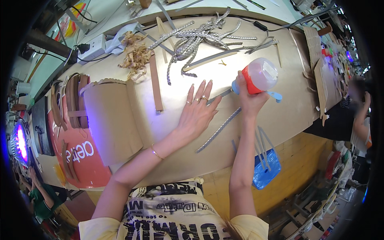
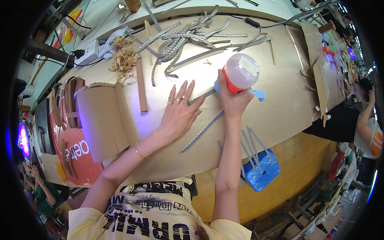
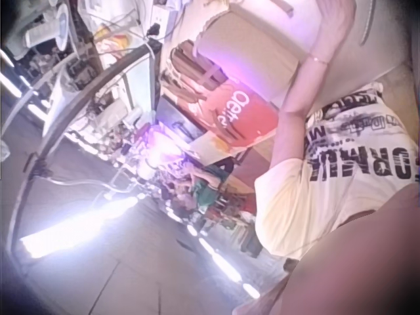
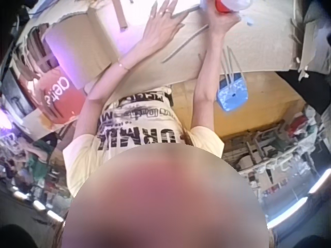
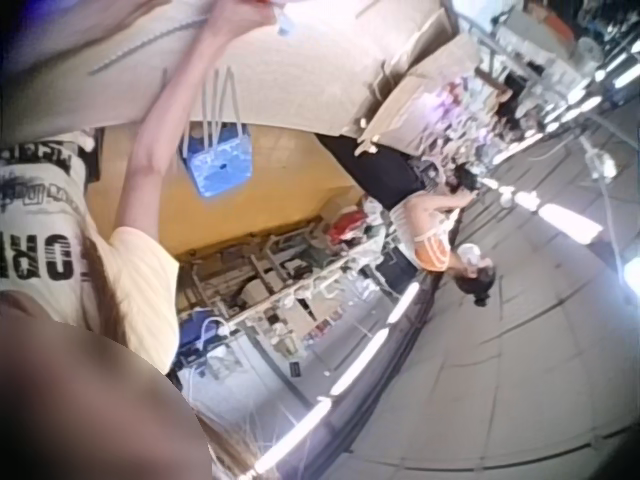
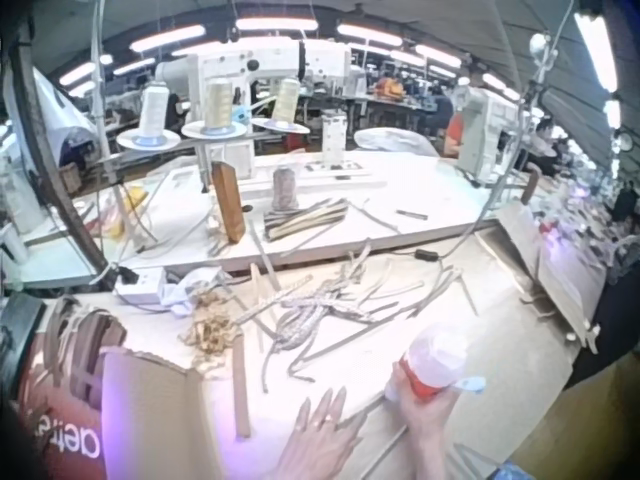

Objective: The person repeatedly wraps a braided cord around a cylindrical cardboard form under a UV lamp, then removes it and applies glue to the cord ends. The process is repeated multiple times with different cord pieces.

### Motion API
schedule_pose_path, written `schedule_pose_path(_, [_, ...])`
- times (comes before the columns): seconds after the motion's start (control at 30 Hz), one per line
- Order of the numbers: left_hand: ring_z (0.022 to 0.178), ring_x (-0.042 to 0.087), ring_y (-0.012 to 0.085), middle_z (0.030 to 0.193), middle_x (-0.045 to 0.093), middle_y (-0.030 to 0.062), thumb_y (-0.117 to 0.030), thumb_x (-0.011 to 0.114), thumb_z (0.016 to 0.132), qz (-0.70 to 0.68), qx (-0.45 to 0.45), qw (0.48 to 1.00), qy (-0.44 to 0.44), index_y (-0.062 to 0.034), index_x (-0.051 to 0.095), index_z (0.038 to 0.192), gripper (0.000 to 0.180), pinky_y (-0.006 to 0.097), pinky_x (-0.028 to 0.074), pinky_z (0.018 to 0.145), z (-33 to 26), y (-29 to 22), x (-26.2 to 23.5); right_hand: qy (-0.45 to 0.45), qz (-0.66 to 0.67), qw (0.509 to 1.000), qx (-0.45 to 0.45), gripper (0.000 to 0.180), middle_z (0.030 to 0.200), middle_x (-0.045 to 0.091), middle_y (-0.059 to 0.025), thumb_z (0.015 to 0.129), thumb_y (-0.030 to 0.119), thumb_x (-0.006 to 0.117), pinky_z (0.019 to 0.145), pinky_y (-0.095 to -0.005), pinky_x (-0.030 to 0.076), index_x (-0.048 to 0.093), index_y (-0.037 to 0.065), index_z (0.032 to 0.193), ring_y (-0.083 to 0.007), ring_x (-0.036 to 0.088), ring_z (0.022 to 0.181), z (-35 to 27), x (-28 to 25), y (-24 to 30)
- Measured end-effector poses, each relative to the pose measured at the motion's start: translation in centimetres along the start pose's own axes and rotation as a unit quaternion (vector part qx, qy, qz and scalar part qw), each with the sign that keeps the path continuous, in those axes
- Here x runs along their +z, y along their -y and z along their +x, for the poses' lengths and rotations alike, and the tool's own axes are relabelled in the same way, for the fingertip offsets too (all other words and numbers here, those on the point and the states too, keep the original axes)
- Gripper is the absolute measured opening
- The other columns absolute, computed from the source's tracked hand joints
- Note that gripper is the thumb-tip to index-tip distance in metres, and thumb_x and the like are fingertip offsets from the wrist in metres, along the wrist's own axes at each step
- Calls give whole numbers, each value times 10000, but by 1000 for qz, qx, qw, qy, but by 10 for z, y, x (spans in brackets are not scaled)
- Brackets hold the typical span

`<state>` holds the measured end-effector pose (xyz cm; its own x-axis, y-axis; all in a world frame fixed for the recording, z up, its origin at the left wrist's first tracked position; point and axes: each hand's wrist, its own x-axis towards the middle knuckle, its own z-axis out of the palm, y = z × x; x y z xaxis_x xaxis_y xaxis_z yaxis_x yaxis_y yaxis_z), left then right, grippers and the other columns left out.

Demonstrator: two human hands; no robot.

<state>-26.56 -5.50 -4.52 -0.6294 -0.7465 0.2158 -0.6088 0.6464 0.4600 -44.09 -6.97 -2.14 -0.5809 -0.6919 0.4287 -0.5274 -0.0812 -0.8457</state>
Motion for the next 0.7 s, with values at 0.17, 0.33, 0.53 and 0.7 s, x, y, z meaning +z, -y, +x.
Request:
schedule_pose_path(0.17, [1431,235,378,1525,291,199,-249,635,900,20,-8,1000,10,-122,584,1279,403,563,173,1152,-19,0,-14,12,43,999,10,355,856,715,-105,772,211,830,732,-290,533,685,-55,959,-158,681,777,-10,5,4])
schedule_pose_path(0.33, [1431,241,368,1527,293,195,-254,650,889,28,-40,999,-3,-104,609,1243,387,573,149,1154,-46,3,-25,34,17,999,0,358,894,711,-111,771,202,831,748,-297,534,679,-53,970,-169,681,808,-21,6,10])
schedule_pose_path(0.53, [1436,231,368,1532,286,197,-270,657,885,15,-37,999,1,-102,599,1254,409,584,154,1149,-44,5,-20,59,63,996,6,348,882,710,-102,776,203,829,740,-303,536,680,-43,971,-169,681,792,-36,13,24])
schedule_pose_path(0.7, [1443,210,374,1543,265,196,-279,658,882,7,-47,999,6,-99,601,1242,406,588,149,1150,-42,5,-19,67,69,995,-8,318,882,714,-97,778,183,826,735,-301,536,688,-36,961,-166,682,785,-44,20,31])
